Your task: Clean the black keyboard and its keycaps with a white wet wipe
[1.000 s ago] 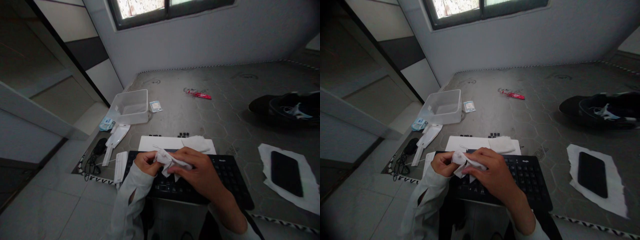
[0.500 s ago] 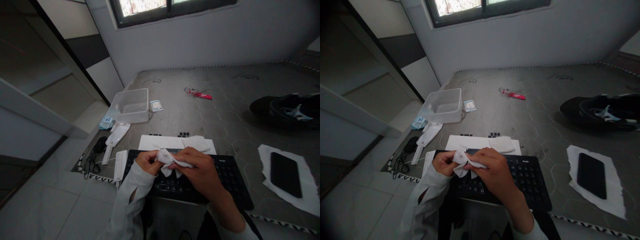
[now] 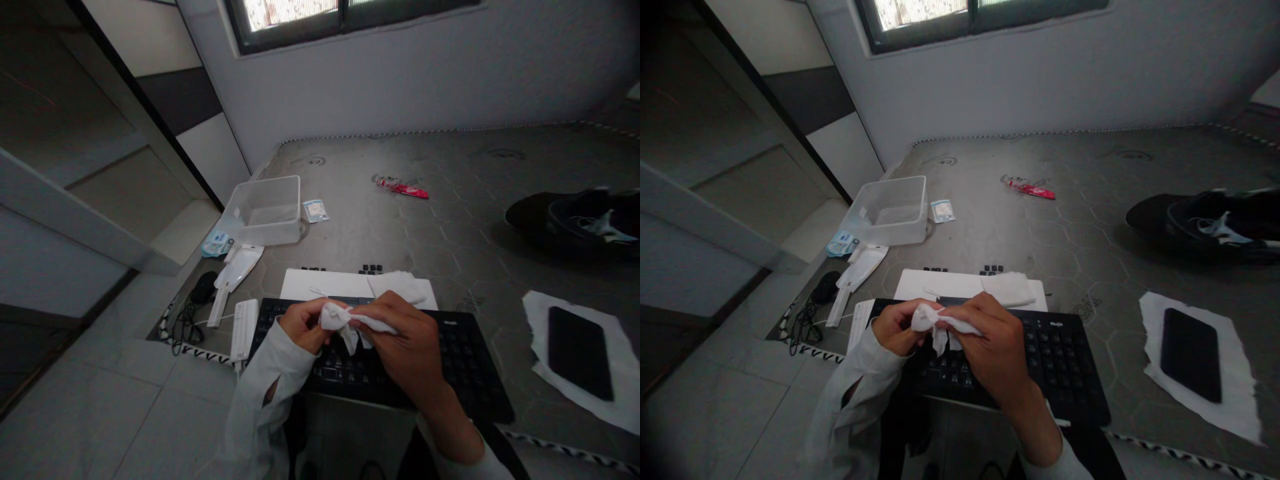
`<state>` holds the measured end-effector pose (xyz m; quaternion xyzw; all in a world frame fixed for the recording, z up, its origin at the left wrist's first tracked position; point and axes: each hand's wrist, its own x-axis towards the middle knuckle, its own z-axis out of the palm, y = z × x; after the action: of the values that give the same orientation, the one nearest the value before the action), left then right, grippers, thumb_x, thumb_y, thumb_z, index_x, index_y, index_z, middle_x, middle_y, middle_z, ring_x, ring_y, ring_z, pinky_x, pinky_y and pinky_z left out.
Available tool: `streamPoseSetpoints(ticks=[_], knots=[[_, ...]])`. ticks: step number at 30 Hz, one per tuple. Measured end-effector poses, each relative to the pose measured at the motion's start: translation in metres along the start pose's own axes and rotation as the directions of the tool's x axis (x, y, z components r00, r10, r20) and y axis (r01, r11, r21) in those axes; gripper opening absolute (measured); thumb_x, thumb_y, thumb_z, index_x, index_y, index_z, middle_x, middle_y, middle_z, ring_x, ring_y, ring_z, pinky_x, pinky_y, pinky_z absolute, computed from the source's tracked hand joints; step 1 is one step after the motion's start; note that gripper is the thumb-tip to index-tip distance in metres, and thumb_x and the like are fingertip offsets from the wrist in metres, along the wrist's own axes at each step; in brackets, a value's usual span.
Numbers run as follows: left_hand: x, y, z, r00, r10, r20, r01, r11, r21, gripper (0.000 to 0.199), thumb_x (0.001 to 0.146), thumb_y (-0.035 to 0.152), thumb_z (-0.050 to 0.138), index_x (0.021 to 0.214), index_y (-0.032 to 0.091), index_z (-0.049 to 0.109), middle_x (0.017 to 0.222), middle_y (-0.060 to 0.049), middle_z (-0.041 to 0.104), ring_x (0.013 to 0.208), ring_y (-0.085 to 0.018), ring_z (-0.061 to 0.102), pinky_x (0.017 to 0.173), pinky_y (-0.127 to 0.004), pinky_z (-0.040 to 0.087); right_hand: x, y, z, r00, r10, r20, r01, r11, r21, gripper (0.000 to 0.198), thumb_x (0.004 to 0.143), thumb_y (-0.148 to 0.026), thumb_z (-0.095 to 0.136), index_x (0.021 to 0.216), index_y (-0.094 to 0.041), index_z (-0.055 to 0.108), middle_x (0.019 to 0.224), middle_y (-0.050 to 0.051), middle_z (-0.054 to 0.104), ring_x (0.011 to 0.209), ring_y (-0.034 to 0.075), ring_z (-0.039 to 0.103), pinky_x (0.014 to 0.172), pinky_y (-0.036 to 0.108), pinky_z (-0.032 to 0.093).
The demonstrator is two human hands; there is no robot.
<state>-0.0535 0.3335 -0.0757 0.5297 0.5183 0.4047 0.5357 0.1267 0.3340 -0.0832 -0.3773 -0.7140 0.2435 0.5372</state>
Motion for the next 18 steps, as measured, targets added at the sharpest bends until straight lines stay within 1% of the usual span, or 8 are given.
streamPoseSetpoints(ticks=[2,5,8,10,12,14,16,18], knots=[[0.001,0.000,0.001,0.999,0.032,0.013,-0.032,0.999,-0.005,0.027,0.067,0.031,0.080,0.089,0.016,0.081,0.068,-0.002,0.073,0.052,-0.010,0.054,0.054,-0.022,0.043,0.002,-0.002,0.000,1.000,-0.017,-0.005,0.016,0.998,-0.062,0.006,0.090,-0.022,0.071,0.088,-0.022,0.077,0.073,0.001,0.066,0.069,0.016,0.062,0.062,0.029,0.048],[0.000,0.004,0.004,0.997,0.070,-0.042,-0.070,0.998,-0.001,0.028,0.060,0.028,0.084,0.085,0.016,0.081,0.076,-0.005,0.078,0.066,-0.015,0.063,0.065,-0.024,0.048,0.005,-0.004,0.000,1.000,-0.011,0.003,0.011,0.998,-0.067,0.008,0.092,-0.025,0.069,0.086,-0.023,0.074,0.075,0.001,0.068,0.072,0.017,0.062,0.065,0.031,0.049],[-0.003,0.008,0.005,0.995,0.049,-0.084,-0.049,0.999,-0.002,0.028,0.057,0.028,0.087,0.082,0.016,0.082,0.071,-0.003,0.077,0.065,-0.015,0.063,0.063,-0.023,0.047,0.006,-0.005,0.001,0.999,0.042,0.014,-0.042,0.999,-0.010,0.006,0.093,-0.023,0.068,0.089,-0.024,0.073,0.079,0.000,0.069,0.076,0.017,0.064,0.067,0.030,0.050],[-0.003,0.008,0.004,0.994,0.029,-0.108,-0.028,1.000,0.012,0.030,0.057,0.029,0.089,0.083,0.016,0.083,0.070,-0.003,0.077,0.065,-0.016,0.063,0.063,-0.023,0.047,0.006,-0.006,0.001,0.999,0.049,0.009,-0.049,0.999,-0.018,0.007,0.093,-0.021,0.066,0.095,-0.024,0.072,0.087,0.001,0.070,0.084,0.017,0.065,0.074,0.030,0.050],[-0.003,0.006,0.003,0.989,0.019,-0.149,-0.016,1.000,0.022,0.033,0.058,0.031,0.090,0.086,0.016,0.083,0.069,-0.003,0.077,0.065,-0.016,0.063,0.063,-0.023,0.048,0.006,-0.006,-0.001,0.997,0.006,-0.077,-0.013,0.996,-0.090,0.009,0.092,-0.018,0.067,0.099,-0.023,0.069,0.093,0.003,0.067,0.091,0.018,0.063,0.080,0.031,0.050],[-0.002,0.002,0.002,0.984,0.023,-0.175,-0.020,1.000,0.018,0.035,0.060,0.032,0.089,0.090,0.015,0.083,0.070,-0.003,0.077,0.065,-0.016,0.062,0.063,-0.023,0.048,0.006,-0.007,-0.004,0.983,-0.079,-0.167,0.049,0.984,-0.174,0.011,0.090,-0.015,0.068,0.097,-0.022,0.065,0.094,0.003,0.064,0.091,0.018,0.061,0.081,0.032,0.049],[-0.002,-0.001,0.002,0.983,0.035,-0.180,-0.031,0.999,0.026,0.034,0.063,0.033,0.088,0.092,0.015,0.083,0.070,-0.003,0.077,0.064,-0.015,0.061,0.063,-0.023,0.049,0.006,-0.008,-0.008,0.974,-0.169,-0.150,0.133,0.966,-0.221,0.013,0.089,-0.012,0.068,0.093,-0.022,0.063,0.089,0.002,0.064,0.087,0.017,0.060,0.079,0.032,0.048],[-0.002,-0.003,0.003,0.984,0.053,-0.173,-0.044,0.998,0.054,0.034,0.064,0.034,0.087,0.092,0.016,0.083,0.070,-0.003,0.077,0.063,-0.015,0.061,0.065,-0.023,0.049,0.006,-0.008,-0.011,0.971,-0.234,-0.057,0.213,0.945,-0.247,0.015,0.089,-0.009,0.068,0.096,-0.022,0.065,0.088,0.002,0.067,0.084,0.017,0.060,0.077,0.033,0.046]])
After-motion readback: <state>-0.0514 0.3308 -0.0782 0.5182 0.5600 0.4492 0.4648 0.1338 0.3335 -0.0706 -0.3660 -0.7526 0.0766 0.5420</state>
